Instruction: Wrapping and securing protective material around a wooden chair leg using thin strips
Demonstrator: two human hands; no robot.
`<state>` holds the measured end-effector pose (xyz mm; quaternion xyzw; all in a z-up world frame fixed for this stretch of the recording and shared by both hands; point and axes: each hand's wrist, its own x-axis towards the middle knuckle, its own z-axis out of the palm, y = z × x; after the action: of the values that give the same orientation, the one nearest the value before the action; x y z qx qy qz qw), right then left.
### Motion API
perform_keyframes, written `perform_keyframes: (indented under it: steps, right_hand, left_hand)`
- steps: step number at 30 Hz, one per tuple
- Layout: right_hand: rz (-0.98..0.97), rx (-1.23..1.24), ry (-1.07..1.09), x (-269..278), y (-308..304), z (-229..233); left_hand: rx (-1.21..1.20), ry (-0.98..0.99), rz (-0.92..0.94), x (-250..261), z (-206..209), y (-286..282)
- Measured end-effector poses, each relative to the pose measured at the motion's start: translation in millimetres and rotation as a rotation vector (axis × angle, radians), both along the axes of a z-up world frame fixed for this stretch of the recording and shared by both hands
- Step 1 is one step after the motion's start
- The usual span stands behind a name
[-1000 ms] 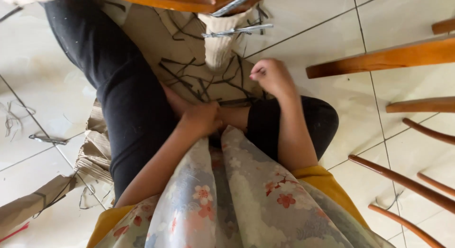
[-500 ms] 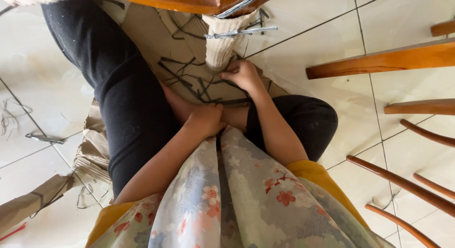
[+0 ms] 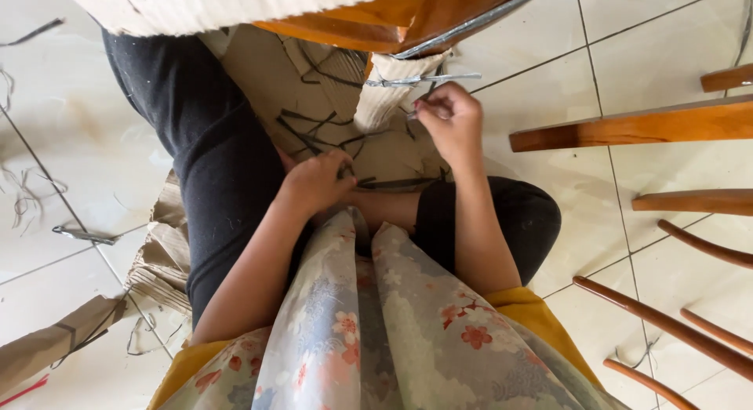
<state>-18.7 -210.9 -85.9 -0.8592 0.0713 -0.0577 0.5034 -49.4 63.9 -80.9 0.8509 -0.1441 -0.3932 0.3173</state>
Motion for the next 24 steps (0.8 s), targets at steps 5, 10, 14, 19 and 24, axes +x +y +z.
perform_keyframes:
  steps: [5, 10, 14, 19, 24]
  right_hand:
    - [0.025, 0.283, -0.133, 9.0, 25.8, 65.2]
    - [0.018, 0.19, -0.224, 29.4, 32.4, 76.9]
    - [0.051, 0.149, -0.207, 50.9, 30.9, 61.2]
    - [0.149, 0.133, 0.015, 60.9, 23.7, 42.2]
    - [0.169, 0.103, -0.059, 58.0, 23.2, 37.9]
  left_hand:
    - [-0.203, -0.179, 0.235, 15.5, 23.1, 14.5]
    - [-0.548, -0.33, 0.567, 26.6, 49.2, 6.8]
    - [-0.778, -0.209, 0.727, 42.6, 28.2, -4.4]
    - [-1.271, 0.124, 0.853, 73.0, -2.6, -27.9]
    - [-0.943, -0.174, 0.764, 91.6, 5.9, -38.8]
